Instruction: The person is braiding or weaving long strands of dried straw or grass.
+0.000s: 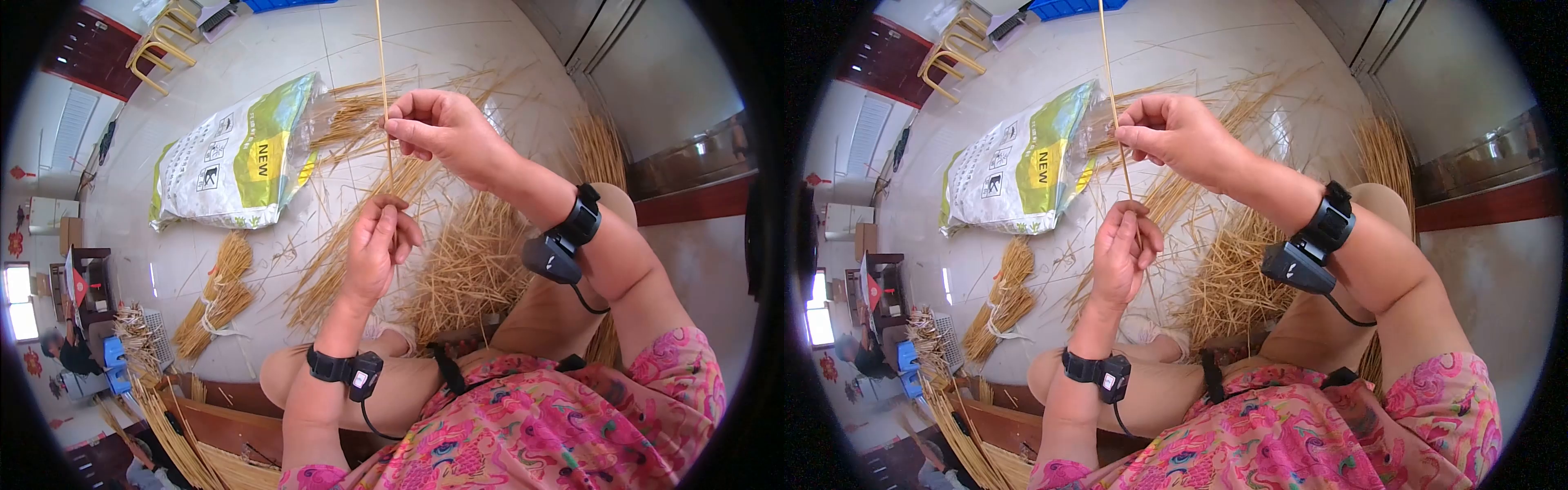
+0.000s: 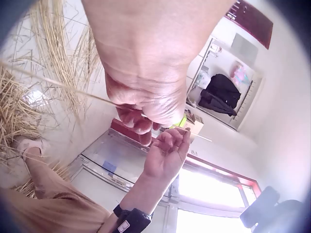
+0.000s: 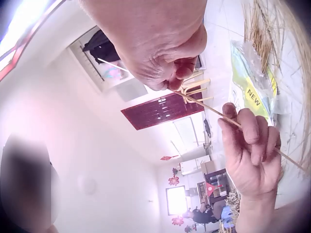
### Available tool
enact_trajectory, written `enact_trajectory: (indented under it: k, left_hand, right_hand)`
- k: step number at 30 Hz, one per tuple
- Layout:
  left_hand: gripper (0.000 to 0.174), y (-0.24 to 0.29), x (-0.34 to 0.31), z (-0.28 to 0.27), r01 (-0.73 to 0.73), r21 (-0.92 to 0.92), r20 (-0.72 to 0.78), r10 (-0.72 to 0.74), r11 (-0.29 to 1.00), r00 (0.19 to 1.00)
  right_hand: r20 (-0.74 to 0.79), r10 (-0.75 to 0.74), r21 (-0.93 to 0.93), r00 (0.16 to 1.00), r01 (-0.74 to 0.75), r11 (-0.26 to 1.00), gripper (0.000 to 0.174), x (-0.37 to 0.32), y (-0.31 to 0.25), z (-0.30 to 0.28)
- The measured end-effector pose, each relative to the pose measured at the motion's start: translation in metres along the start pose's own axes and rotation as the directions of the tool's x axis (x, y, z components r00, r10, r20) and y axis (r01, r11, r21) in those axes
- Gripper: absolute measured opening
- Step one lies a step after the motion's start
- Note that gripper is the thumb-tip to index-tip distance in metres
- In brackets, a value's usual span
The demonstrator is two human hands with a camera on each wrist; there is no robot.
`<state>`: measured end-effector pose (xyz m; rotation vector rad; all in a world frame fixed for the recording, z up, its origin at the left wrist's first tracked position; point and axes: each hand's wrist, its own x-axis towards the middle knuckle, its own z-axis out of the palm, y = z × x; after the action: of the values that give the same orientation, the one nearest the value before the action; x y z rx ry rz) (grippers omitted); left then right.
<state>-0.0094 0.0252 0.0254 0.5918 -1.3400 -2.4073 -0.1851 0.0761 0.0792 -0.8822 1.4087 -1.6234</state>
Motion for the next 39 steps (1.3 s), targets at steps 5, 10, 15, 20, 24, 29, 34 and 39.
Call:
enact_trajectory:
  k: [5, 10, 15, 20, 24, 29, 34, 39]
  left_hand:
    - [0.018, -0.0076, 0.0019, -0.0077, -0.067, 0.089, -0.013, 0.068, 0.994, 0.998]
    - [0.018, -0.0088, 0.0014, -0.0071, -0.058, 0.091, 0.001, 0.058, 0.994, 0.998]
    - [0.019, -0.0057, -0.0002, -0.0050, -0.053, 0.099, -0.012, 0.055, 0.994, 0.998]
    - [0.020, -0.0064, -0.0008, -0.0062, -0.040, 0.125, 0.009, 0.039, 0.991, 0.999]
    - [0.021, -0.0061, -0.0016, -0.0057, -0.023, 0.079, 0.038, 0.020, 0.997, 0.999]
    - [0.022, -0.0042, -0.0021, -0.0051, 0.000, 0.048, 0.047, -0.002, 0.999, 0.999]
    - [0.020, -0.0050, -0.0021, -0.0078, -0.017, 0.058, 0.049, 0.015, 0.998, 0.999]
    - [0.020, -0.0067, -0.0014, -0.0057, -0.043, 0.140, 0.011, 0.042, 0.989, 0.999]
  right_hand:
    - [-0.032, -0.011, -0.010, 0.999, 0.011, 1.000, 0.014, -0.0042, -0.0005, 0.0008]
    - [-0.025, -0.031, -0.019, 0.999, 0.031, 0.999, 0.014, -0.0044, 0.0009, 0.0004]
    - [-0.020, -0.029, -0.003, 0.999, 0.029, 1.000, 0.013, -0.0048, 0.0021, 0.0014]
    - [-0.018, -0.012, -0.018, 1.000, 0.012, 1.000, 0.012, -0.0051, 0.0026, 0.0016]
    - [0.003, -0.008, -0.006, 1.000, 0.008, 1.000, 0.011, -0.0051, 0.0042, 0.0009]
    - [0.024, 0.008, 0.053, 1.000, -0.010, 0.999, 0.009, -0.0057, 0.0039, 0.0014]
    - [0.029, 0.005, 0.019, 1.000, -0.005, 1.000, 0.006, -0.0068, 0.0024, 0.0041]
    - [0.030, 0.001, 0.028, 1.000, -0.002, 1.000, 0.006, -0.0069, 0.0044, 0.0041]
